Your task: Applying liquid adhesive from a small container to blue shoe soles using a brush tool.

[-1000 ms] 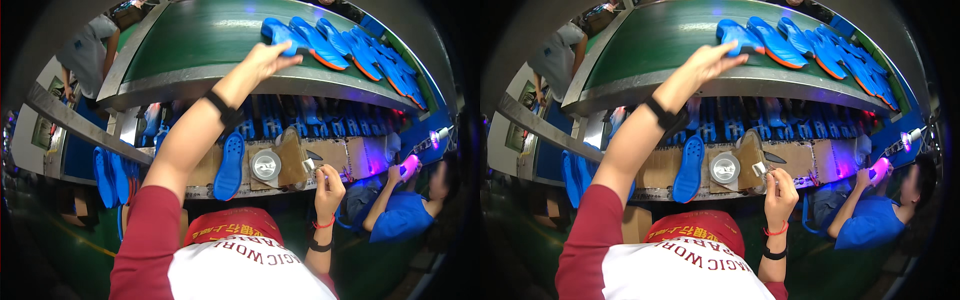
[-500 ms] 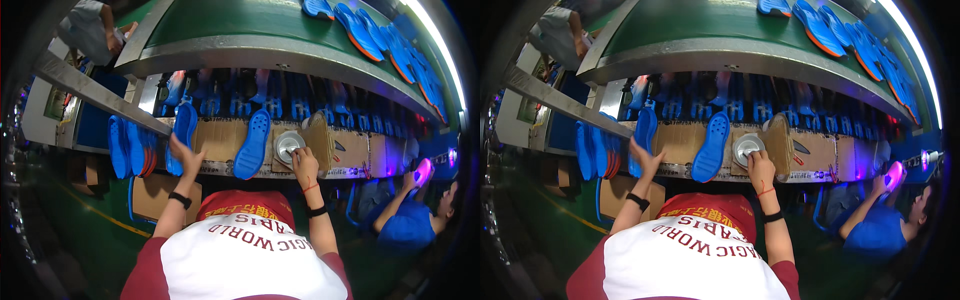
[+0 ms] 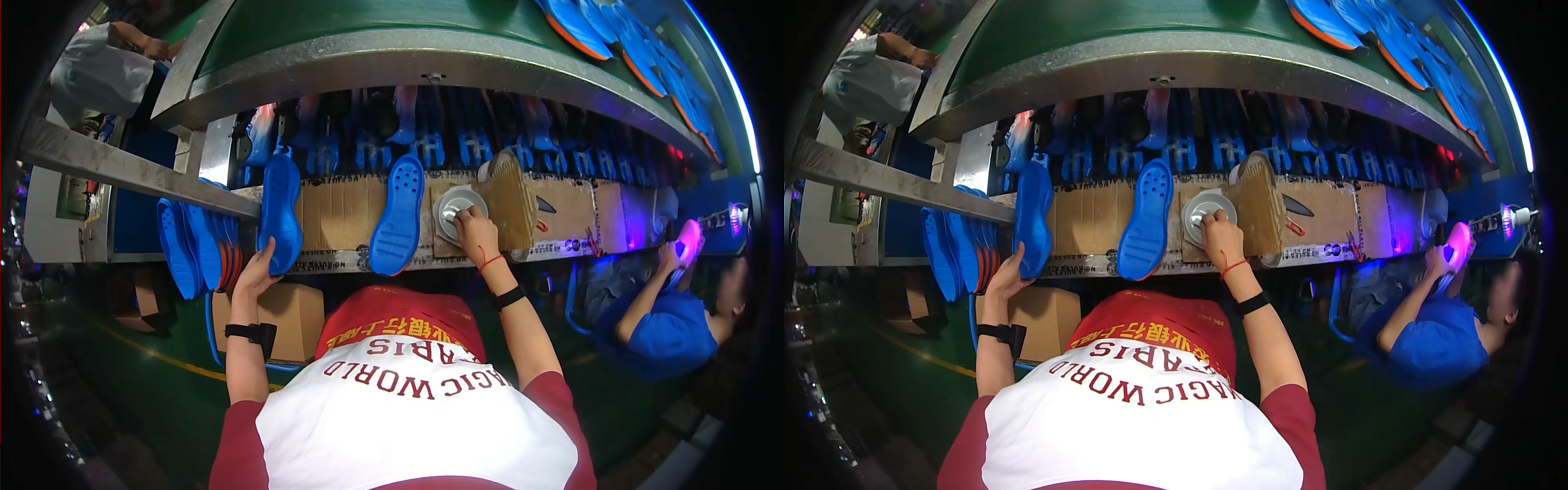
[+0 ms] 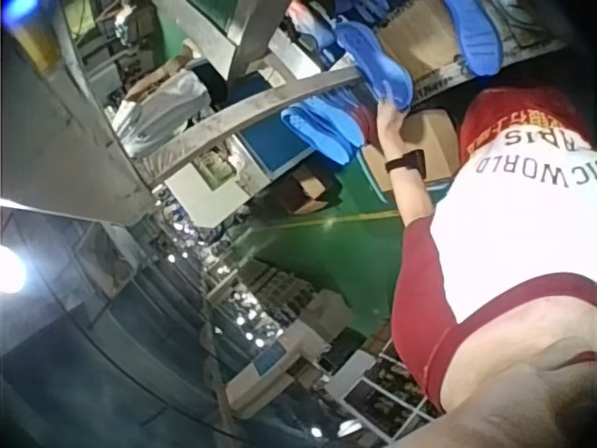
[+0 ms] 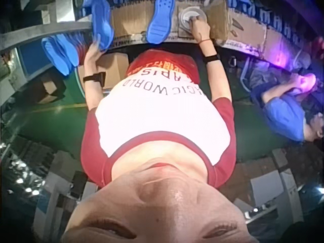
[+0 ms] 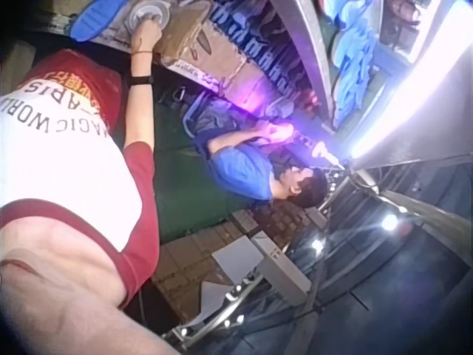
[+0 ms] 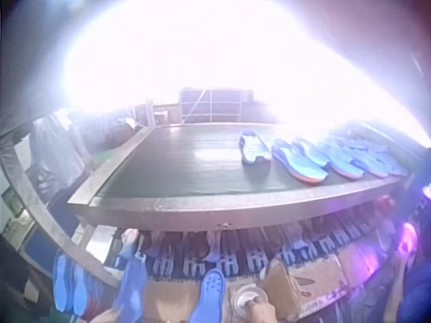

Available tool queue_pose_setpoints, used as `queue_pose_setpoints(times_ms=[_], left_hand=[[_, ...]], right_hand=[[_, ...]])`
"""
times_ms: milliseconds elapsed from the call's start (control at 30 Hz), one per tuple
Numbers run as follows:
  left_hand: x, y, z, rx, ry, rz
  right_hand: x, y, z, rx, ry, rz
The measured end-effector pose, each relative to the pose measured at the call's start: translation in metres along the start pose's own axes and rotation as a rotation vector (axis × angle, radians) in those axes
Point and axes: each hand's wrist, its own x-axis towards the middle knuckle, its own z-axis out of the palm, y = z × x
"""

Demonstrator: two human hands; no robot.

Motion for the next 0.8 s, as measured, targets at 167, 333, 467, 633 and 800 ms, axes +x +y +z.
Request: queue_pose_setpoints(times_ms=[167, 333, 467, 633, 800], left_hand=[[-0.004, -0.02, 0.01, -0.262, -0.139, 0.275], [-0.058, -0.003, 0.097, -0.222, -0.2, 0.485], [-0.065, 0.011, 0.154, -0.11, -0.164, 0.757], [-0.088, 0.034, 0.214, 0.064, -0.073, 0.981], [-0.089, 0.043, 0.237, 0.304, 0.036, 1.174]], right_hand=[[0.0, 0.0, -0.006, 0.005, -0.051, -0.001], [-0.003, -0.009, -0.03, 0.096, 0.038, 0.068], [-0.012, -0.002, -0.032, 0.103, 0.047, 0.042], [-0.018, -0.045, -0.106, 0.442, 0.202, 0.087], [-0.026, -0.094, -0.151, 0.568, 0.248, -0.105]])
